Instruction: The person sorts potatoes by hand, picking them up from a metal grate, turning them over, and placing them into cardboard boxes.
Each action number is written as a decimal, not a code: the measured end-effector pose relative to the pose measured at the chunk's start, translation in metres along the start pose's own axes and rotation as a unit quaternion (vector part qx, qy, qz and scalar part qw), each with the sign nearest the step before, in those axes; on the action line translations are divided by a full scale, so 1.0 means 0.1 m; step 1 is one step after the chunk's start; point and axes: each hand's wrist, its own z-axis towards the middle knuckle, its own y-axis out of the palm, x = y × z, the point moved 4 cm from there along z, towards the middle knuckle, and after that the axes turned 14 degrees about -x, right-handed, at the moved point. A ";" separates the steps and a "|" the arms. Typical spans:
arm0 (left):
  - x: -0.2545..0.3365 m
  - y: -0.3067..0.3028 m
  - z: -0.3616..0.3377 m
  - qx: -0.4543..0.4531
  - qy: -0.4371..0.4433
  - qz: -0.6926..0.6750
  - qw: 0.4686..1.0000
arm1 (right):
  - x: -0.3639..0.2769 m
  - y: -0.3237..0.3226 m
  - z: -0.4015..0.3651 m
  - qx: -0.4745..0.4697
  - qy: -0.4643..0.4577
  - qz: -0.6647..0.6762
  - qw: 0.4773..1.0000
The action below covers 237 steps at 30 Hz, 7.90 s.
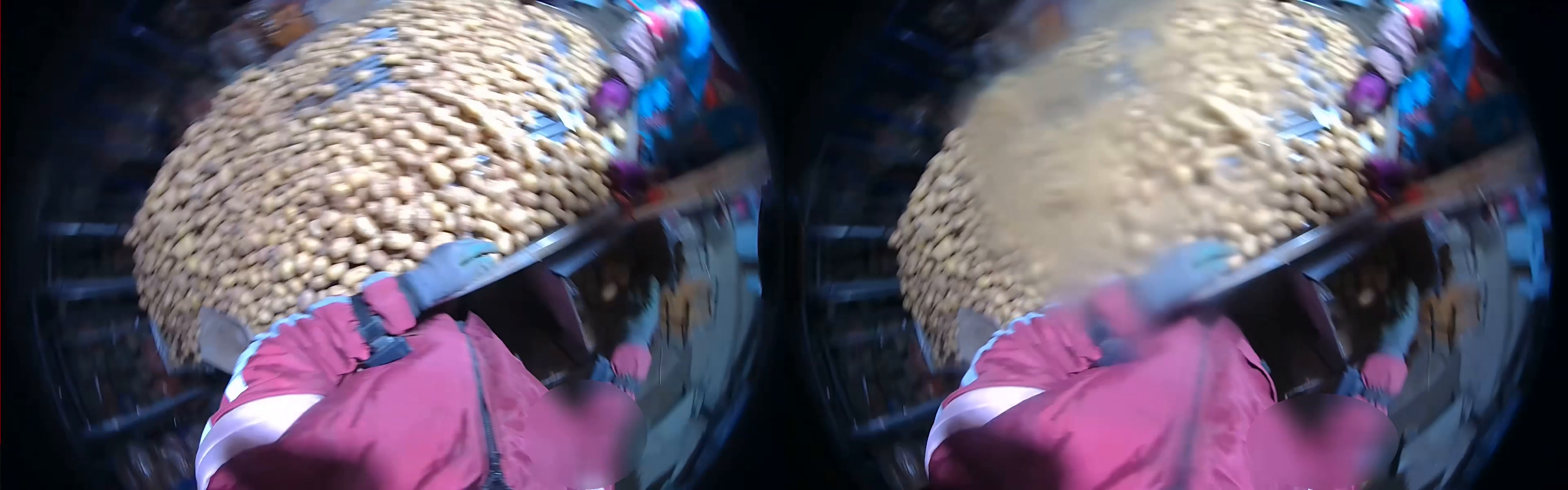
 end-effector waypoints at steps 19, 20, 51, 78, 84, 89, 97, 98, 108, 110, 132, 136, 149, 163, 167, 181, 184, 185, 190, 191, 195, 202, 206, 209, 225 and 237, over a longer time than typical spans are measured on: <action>-2.22 -2.36 -3.81 0.386 -0.644 0.120 0.650 | 1.90 5.17 -0.41 -0.575 0.291 -0.229 0.729; -2.19 -2.41 -3.67 0.368 -0.666 0.086 0.643 | 1.96 5.25 -0.44 -0.598 0.281 -0.249 0.708; -2.09 -3.47 -2.59 0.216 -0.427 0.272 0.835 | 2.79 5.44 -0.31 -0.672 0.090 -0.426 0.599; -2.09 -3.48 -3.58 0.232 -0.464 0.154 0.841 | 2.87 5.38 -0.34 -0.557 0.311 -0.269 0.722; -2.35 -4.65 -5.12 0.344 -0.566 0.417 0.622 | 2.61 5.55 -0.46 -0.463 0.463 -0.161 0.738; -2.65 -4.25 -4.95 0.364 -0.570 0.191 0.711 | 2.74 5.46 -0.34 -0.526 0.379 -0.201 0.734; -2.67 -3.26 -4.15 0.358 -0.520 0.027 0.775 | 2.83 5.48 -0.43 -0.505 0.437 -0.107 0.737; -2.58 -3.12 -4.02 0.336 -0.533 0.136 0.764 | 2.81 5.47 -0.44 -0.501 0.448 -0.095 0.734; -1.78 -2.66 -2.55 0.287 -0.369 0.171 0.867 | 2.37 6.32 0.00 -0.534 0.215 -0.254 0.777; -1.99 -2.38 -2.26 0.290 -0.317 0.030 0.902 | 2.17 6.76 0.28 -0.528 0.119 -0.348 0.766; -2.79 -3.49 -3.16 0.226 -0.549 0.134 0.793 | 2.56 6.77 0.63 -0.521 0.101 -0.500 0.684; -2.83 -3.36 -3.26 0.268 -0.529 -0.072 0.802 | 2.12 6.47 0.36 -0.509 0.281 -0.216 0.784; -1.36 -1.92 -3.33 0.120 -0.455 0.179 0.864 | 2.57 6.17 -0.67 -0.587 0.387 -0.051 0.709; -1.93 -1.80 -2.54 0.222 -0.379 0.151 0.886 | 2.67 5.17 -0.60 -0.397 0.424 0.143 0.801; -2.02 -1.93 -2.62 0.101 -0.366 0.189 0.905 | 2.46 4.94 -0.51 -0.397 0.454 0.175 0.778; -0.02 -0.96 -0.72 0.083 -0.138 -0.010 0.987 | 2.11 3.70 -0.21 -0.283 0.323 0.289 0.856; -0.02 -0.84 -0.61 0.054 -0.127 0.055 0.989 | 1.82 3.28 -0.20 -0.314 0.315 0.281 0.850; -0.16 -0.75 -0.61 0.041 -0.133 0.071 0.988 | 1.66 3.12 -0.19 -0.340 0.300 0.303 0.838; -0.42 -0.52 -0.44 -0.010 -0.136 0.086 0.987 | 0.69 2.24 -0.51 -0.446 0.208 0.385 0.781; -0.44 -0.47 -0.36 -0.009 -0.179 0.020 0.984 | 0.54 1.95 -0.55 -0.354 0.179 0.320 0.860; -0.54 -0.29 -0.25 -0.024 -0.206 0.009 0.978 | -0.04 0.80 -0.80 -0.110 -0.025 0.206 0.972; -0.20 -0.10 -0.06 -0.061 -0.211 -0.052 0.974 | -1.03 -1.12 -1.64 0.294 -0.080 0.027 0.952; -0.33 -0.02 -0.17 -0.046 -0.235 -0.118 0.964 | -1.12 -2.00 -1.76 0.226 -0.012 -0.037 0.973; -0.30 -0.04 -0.22 -0.039 -0.240 -0.108 0.964 | -1.02 -2.25 -1.60 0.312 0.023 -0.109 0.944; -0.98 -1.26 -2.15 0.306 -0.328 0.188 0.874 | 0.76 2.08 -0.34 -0.312 0.157 -0.138 0.927; -1.34 -0.97 -2.65 0.219 -0.518 0.251 0.788 | 1.69 4.80 -0.51 -0.550 0.278 -0.224 0.755</action>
